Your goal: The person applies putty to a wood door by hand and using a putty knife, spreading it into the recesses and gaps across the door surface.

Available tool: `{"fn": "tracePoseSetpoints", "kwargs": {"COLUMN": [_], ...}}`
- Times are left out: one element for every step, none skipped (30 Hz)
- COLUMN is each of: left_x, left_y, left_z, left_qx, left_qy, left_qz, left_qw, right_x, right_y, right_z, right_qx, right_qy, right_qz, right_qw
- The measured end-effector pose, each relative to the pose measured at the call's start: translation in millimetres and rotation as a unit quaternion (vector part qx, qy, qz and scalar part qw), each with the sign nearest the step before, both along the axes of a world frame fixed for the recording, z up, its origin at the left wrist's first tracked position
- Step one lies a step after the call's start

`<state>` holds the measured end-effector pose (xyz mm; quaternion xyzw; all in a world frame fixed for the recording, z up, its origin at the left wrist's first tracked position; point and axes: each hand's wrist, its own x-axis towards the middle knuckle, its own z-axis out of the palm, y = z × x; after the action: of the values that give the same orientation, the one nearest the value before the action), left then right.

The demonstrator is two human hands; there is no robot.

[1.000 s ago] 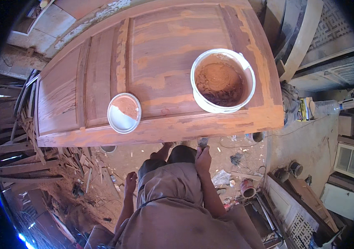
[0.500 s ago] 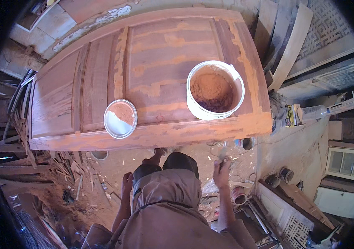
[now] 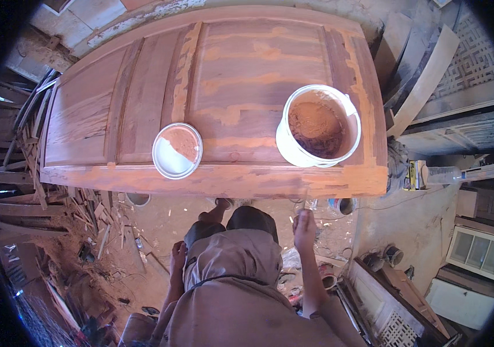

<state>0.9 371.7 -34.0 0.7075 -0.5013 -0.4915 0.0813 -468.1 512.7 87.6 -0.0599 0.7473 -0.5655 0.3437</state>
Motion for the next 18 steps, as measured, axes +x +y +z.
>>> {"fn": "tracePoseSetpoints", "kwargs": {"left_x": [-11,-14,-17,-20,-22,-19,-4,2,-1,-11,-20,-23,-26,-26,-26,-22,-15,-9], "left_y": [-5,-8,-11,-12,-10,-8,-9,-10,-11,-15,-19,-22,-24,-25,-26,-27,-26,-25], "left_z": [15,22,28,35,38,34,29,23,28,36,43,46,49,48,47,45,41,36], "left_qx": [0.011,0.047,0.048,0.047,0.045,0.048,0.029,0.014,0.015,0.025,0.033,0.033,0.039,0.044,0.042,0.026,0.018,0.020], "left_qy": [-0.011,-0.017,-0.018,-0.022,-0.026,-0.027,-0.024,-0.014,-0.014,-0.013,-0.012,-0.011,-0.005,0.000,0.001,-0.005,-0.013,-0.014], "left_qz": [-0.008,-0.010,-0.011,-0.024,-0.039,-0.040,-0.047,-0.061,-0.061,-0.054,-0.048,-0.049,-0.049,-0.045,-0.044,-0.050,-0.059,-0.059], "left_qw": [1.000,0.999,0.999,0.998,0.998,0.998,0.998,0.998,0.998,0.998,0.998,0.998,0.998,0.998,0.998,0.998,0.998,0.998], "right_x": [9,23,36,44,48,51,60,64,69,70,72,73,74,73,71,67,65,61], "right_y": [-5,-15,-25,-35,-44,-50,-60,-62,-60,-54,-48,-39,-24,-6,12,31,38,44], "right_z": [-13,-22,-30,-40,-49,-57,-69,-79,-86,-92,-98,-106,-110,-113,-115,-112,-92,-72], "right_qx": [0.001,0.071,0.139,0.146,0.154,0.157,0.187,0.224,0.225,0.229,0.232,0.247,0.248,0.302,0.355,0.330,0.311,0.246], "right_qy": [-0.003,0.194,0.382,0.382,0.381,0.379,0.364,0.353,0.352,0.330,0.307,0.312,0.313,0.252,0.189,0.203,0.214,0.216], "right_qz": [0.001,0.033,0.064,0.092,0.117,0.118,0.135,0.146,0.146,0.135,0.124,0.116,0.115,0.134,0.153,0.160,0.167,0.131], "right_qw": [1.000,0.978,0.911,0.908,0.904,0.904,0.902,0.897,0.897,0.906,0.915,0.910,0.910,0.910,0.903,0.908,0.911,0.936]}}
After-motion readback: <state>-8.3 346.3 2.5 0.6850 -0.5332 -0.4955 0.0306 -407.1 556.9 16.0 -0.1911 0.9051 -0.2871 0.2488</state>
